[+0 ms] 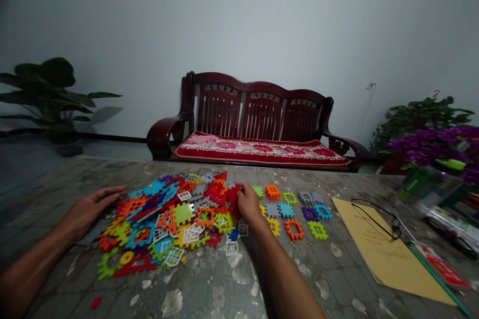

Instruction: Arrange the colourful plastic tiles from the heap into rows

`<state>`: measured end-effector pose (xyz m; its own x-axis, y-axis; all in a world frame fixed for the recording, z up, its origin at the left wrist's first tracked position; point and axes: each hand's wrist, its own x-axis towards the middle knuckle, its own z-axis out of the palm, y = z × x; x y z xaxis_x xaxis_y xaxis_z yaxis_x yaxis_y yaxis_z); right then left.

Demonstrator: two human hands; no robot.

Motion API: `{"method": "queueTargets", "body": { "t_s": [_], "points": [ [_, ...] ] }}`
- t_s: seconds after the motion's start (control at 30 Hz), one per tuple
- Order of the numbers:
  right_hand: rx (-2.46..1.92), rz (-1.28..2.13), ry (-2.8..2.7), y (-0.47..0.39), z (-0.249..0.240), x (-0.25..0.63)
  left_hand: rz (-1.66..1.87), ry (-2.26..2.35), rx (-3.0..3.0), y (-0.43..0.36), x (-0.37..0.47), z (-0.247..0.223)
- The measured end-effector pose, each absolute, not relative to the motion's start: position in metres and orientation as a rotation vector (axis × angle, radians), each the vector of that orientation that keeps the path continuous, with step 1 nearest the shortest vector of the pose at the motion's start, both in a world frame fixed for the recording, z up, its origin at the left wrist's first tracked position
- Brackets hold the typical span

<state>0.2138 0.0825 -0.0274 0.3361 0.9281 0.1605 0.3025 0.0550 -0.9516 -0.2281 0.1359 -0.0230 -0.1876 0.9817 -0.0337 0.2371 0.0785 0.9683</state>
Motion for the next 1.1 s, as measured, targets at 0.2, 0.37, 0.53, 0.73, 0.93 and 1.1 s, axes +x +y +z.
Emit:
{"method": "queueTargets", "body": {
  "t_s": [0.2,0.37,0.53,0.73,0.93,1.1],
  "points": [
    [-1.409,0.722,-1.126,0.08,-0.049,0.174,1.261,1.442,1.117,0.138,-0.231,-0.026],
    [-1.287,0.706,-1.055,0.082,-0.035,0.174,1.349,1.364,1.037,0.141,-0.238,-0.03],
    [-1.261,0.762,-1.049,0.099,-0.019,0.194,1.337,1.38,1.069,0.138,-0.237,-0.028],
    [-1.244,0.917,-1.059,0.106,-0.034,0.182,1.321,1.368,1.122,0.133,-0.231,-0.022],
    [-1.257,0.948,-1.052,0.098,-0.045,0.16,1.267,1.266,1.196,0.131,-0.227,-0.018],
    [-1.322,0.907,-1.053,0.1,-0.041,0.158,1.243,1.261,1.197,0.134,-0.232,-0.024]
  ]
}}
